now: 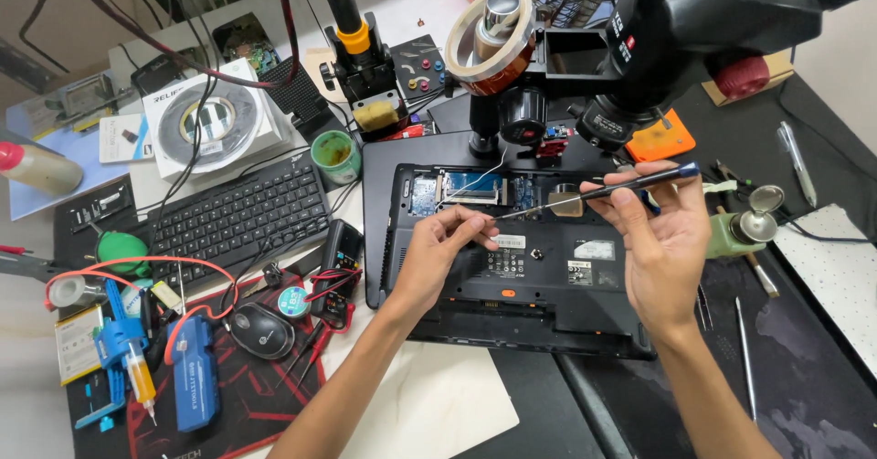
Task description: The person reconnects a ribbon cable to the motherboard, aligns and lowers the laptop lid, and then secures the bottom case with screws. They use a screwdriver and tweezers to handle small components and fasteners during reassembly.
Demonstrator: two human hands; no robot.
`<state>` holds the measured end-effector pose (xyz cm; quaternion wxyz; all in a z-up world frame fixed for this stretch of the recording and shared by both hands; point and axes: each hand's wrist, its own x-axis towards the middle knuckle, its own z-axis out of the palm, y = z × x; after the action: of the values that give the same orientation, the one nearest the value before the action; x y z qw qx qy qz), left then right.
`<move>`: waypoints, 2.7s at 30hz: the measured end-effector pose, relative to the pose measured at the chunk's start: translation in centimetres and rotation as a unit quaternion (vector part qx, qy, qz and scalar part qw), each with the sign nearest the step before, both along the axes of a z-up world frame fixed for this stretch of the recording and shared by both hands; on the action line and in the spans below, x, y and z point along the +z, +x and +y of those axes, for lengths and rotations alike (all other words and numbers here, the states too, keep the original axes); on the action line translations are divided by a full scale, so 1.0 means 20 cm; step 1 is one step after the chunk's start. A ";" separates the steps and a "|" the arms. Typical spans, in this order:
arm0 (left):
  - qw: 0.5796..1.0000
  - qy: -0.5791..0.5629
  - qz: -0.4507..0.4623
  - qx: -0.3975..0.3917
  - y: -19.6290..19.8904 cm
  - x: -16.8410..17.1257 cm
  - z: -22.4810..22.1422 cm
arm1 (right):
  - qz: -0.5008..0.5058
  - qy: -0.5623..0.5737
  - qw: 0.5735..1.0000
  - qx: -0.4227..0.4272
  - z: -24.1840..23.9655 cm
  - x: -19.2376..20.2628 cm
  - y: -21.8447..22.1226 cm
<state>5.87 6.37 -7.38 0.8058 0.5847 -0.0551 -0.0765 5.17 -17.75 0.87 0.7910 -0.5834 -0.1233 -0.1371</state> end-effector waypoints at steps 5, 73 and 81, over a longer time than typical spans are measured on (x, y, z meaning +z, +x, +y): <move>1.000 0.004 -0.001 0.001 0.00 -0.01 0.00 | 0.017 -0.003 1.000 0.003 0.01 -0.01 0.00; 0.952 0.211 0.061 0.213 -0.76 -0.04 0.36 | -0.259 -0.252 0.861 0.359 0.75 -0.04 -0.25; 0.954 0.185 0.022 0.233 -0.77 -0.07 0.33 | -0.377 -0.287 0.859 0.195 0.85 0.09 -0.31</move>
<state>-9.53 13.07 -8.75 0.6797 0.7185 0.1156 0.0917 -0.97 -0.73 2.74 0.4918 -0.6525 -0.5573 -0.1476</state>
